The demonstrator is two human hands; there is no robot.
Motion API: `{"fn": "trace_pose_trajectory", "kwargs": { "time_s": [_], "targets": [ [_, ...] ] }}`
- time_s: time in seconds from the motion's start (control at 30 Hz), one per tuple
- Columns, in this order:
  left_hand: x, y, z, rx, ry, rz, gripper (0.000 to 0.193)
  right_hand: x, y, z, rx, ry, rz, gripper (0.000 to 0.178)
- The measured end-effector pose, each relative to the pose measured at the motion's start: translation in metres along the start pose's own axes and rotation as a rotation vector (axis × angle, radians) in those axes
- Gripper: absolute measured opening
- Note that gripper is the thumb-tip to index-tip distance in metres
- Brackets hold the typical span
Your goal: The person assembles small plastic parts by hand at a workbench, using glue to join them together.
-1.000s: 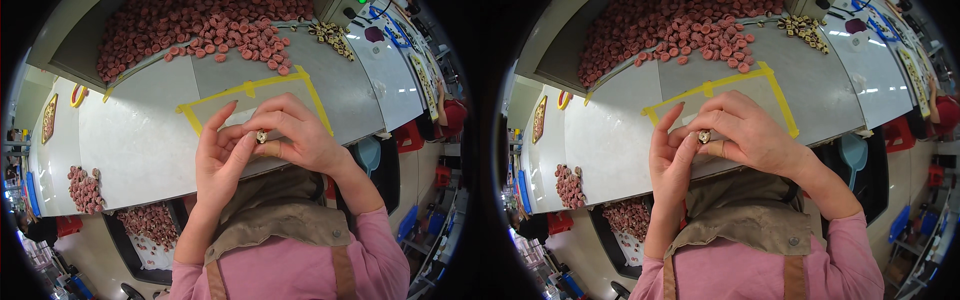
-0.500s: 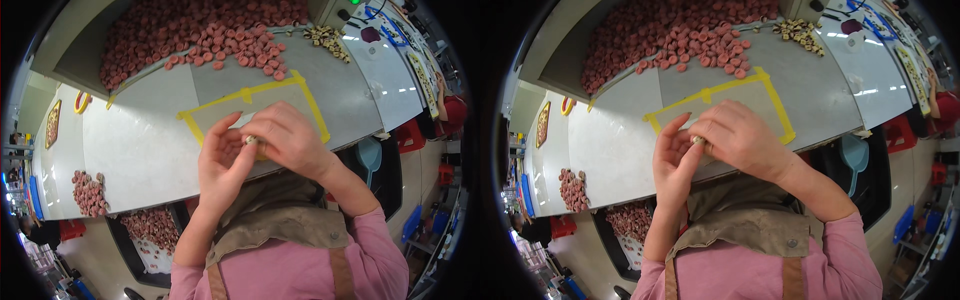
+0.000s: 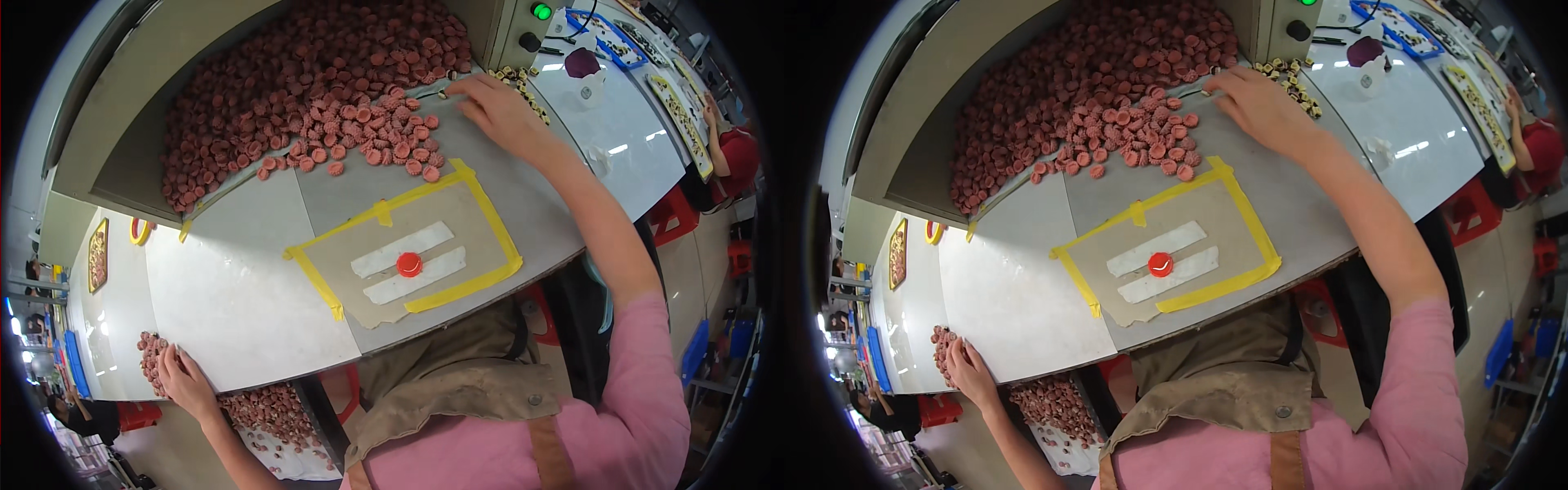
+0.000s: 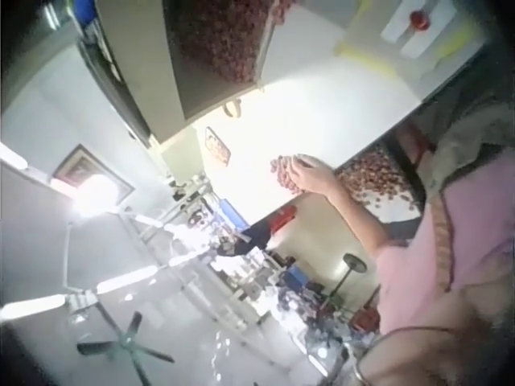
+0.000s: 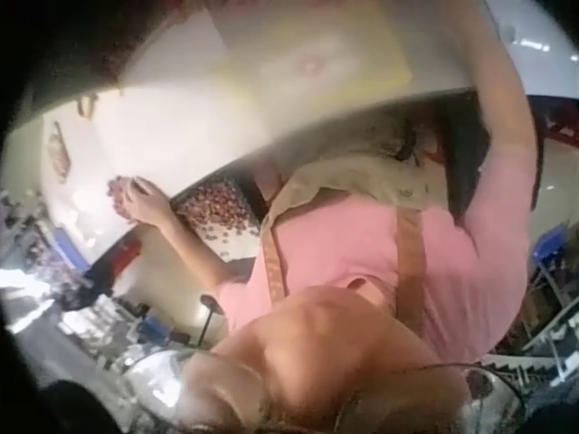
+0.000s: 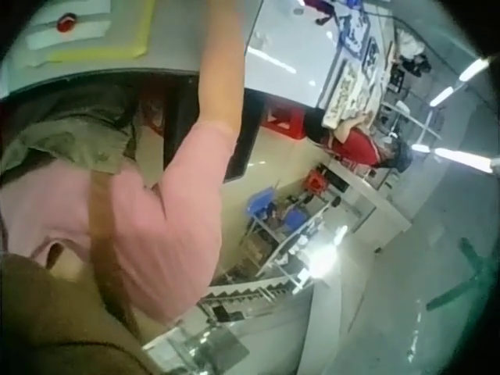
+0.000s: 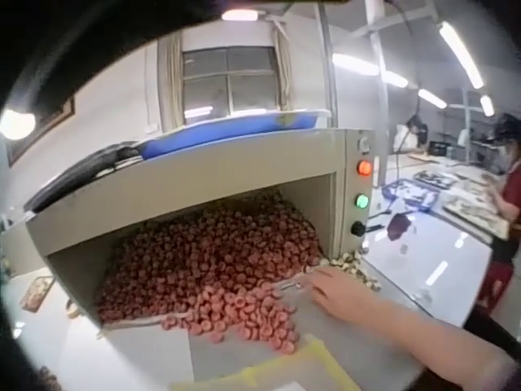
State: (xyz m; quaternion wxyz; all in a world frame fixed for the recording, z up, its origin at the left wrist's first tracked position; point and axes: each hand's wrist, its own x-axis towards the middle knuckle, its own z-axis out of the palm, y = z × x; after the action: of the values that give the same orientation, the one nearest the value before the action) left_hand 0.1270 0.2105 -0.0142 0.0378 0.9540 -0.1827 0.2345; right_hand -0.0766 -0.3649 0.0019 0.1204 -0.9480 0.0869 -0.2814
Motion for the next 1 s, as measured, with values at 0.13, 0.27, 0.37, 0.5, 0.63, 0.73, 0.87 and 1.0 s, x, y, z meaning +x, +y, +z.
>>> {"fn": "trace_pose_trajectory", "kwargs": {
  "time_s": [0.13, 0.27, 0.37, 0.5, 0.63, 0.73, 0.87, 1.0],
  "targets": [
    [0.006, 0.042, -0.003, 0.109, 0.099, 0.092, 0.034, 0.018, 0.019, 0.02, -0.062, -0.021, -0.031, 0.019],
    [0.027, 0.132, -0.007, -0.367, -0.029, 0.221, 0.032, 0.012, 0.018, 0.02, -0.109, -0.067, -0.039, 0.019],
    [0.047, 0.203, 0.004, -0.616, -0.093, 0.479, 0.029, -0.006, -0.018, -0.003, 0.101, -0.116, 0.127, 0.019],
    [0.072, 0.269, 0.019, -0.829, -0.079, 0.647, 0.028, -0.035, -0.085, -0.03, 0.469, -0.231, 0.22, 0.019],
    [0.08, 0.297, 0.036, -0.879, -0.097, 0.668, 0.019, -0.063, -0.113, -0.018, 0.367, -0.249, 0.119, 0.017],
    [0.077, 0.285, 0.035, -0.875, -0.138, 0.641, 0.015, -0.076, -0.109, -0.009, 0.098, -0.121, -0.117, 0.018],
    [0.054, 0.265, -0.006, -1.33, -0.607, 0.136, 0.023, -0.075, -0.104, -0.012, 0.139, -0.121, -0.051, 0.018],
    [0.027, 0.248, -0.029, -1.744, -0.844, -0.169, 0.032, -0.074, -0.1, -0.013, 0.173, -0.151, -0.025, 0.017]
  ]
}}
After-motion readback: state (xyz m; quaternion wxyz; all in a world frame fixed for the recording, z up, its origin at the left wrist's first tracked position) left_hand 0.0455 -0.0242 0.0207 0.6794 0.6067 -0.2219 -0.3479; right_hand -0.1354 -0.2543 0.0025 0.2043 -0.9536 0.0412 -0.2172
